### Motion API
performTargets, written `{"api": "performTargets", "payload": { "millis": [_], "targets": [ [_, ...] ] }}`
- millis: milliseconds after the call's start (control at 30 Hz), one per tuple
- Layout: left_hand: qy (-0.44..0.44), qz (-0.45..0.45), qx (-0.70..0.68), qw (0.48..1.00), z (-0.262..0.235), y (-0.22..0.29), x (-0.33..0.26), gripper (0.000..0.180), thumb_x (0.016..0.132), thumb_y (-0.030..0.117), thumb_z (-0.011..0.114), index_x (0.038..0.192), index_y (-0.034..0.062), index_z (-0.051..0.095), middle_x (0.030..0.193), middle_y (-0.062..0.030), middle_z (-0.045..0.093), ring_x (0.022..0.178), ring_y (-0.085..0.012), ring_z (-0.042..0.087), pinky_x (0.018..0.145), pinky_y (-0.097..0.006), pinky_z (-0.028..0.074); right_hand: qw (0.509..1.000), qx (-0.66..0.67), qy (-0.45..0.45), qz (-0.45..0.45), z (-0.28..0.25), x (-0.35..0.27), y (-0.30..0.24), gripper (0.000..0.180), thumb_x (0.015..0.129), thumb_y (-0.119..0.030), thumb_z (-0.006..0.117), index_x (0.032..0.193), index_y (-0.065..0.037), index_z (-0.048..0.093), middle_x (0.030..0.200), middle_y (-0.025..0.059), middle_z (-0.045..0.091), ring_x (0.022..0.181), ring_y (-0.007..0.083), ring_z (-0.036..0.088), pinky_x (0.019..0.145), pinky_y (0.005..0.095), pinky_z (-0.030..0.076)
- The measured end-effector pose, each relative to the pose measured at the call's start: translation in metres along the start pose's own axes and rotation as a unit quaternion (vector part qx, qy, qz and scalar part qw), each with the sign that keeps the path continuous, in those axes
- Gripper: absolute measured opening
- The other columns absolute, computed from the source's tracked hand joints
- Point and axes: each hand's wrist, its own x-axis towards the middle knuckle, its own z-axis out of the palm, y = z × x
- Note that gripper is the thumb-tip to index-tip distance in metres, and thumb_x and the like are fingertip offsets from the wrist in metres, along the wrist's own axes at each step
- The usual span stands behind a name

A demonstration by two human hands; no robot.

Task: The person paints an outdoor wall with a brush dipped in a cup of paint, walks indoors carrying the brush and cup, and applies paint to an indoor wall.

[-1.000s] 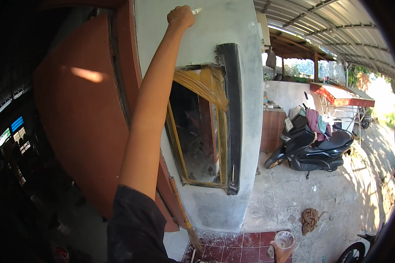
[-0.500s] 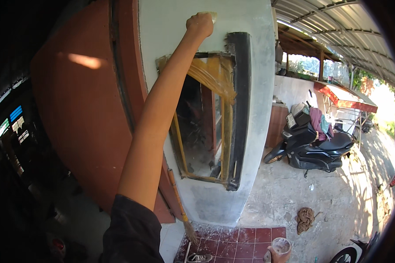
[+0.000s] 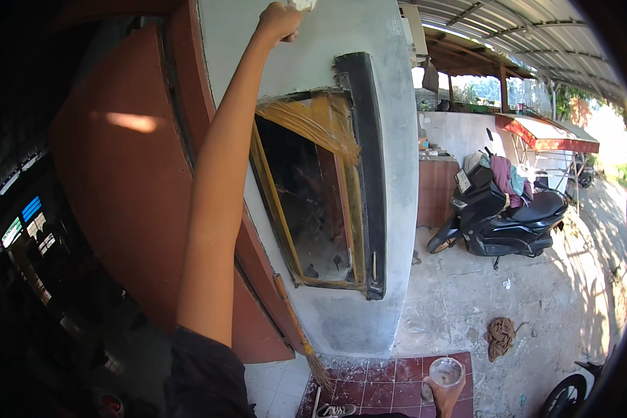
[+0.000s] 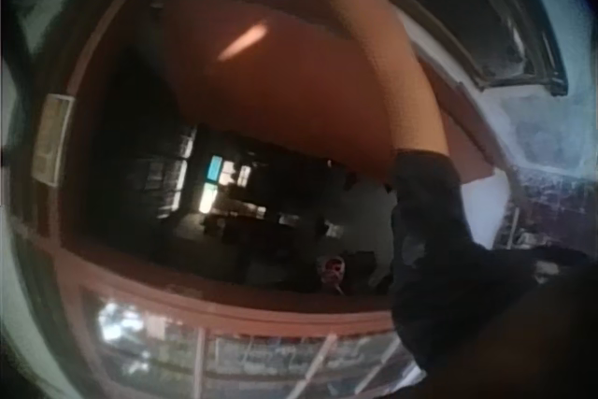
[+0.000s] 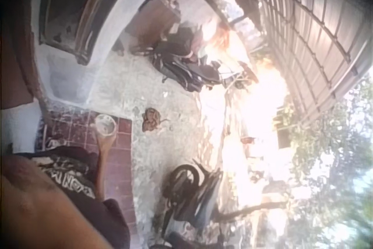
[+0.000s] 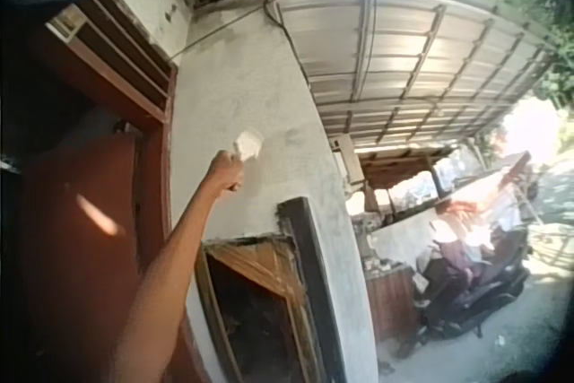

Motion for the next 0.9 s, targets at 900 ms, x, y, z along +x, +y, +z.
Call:
{"api": "performTargets", "payload": {
  "millis": [900],
  "targets": [
    [-0.086, -0.267, -0.381, 0.881, 0.128, 0.042, -0.021, 0.023, 0.091, 0.006, 0.031, 0.097, -0.0124, 0.043, 0.059, 0.0007, 0.033, 0.039, -0.0056, 0.024, 0.032, -0.018, 0.019, 0.996, -0.029, -0.087, -0.016, -0.104, 0.173, 0.031, 0.076, 0.047, -0.015, 0.085, 0.111, 0.002, 0.048, 0.099, 0.0094, 0.053, 0.090, 0.0201, 0.053, 0.079, 0.0316, 0.045]
  ]
}}
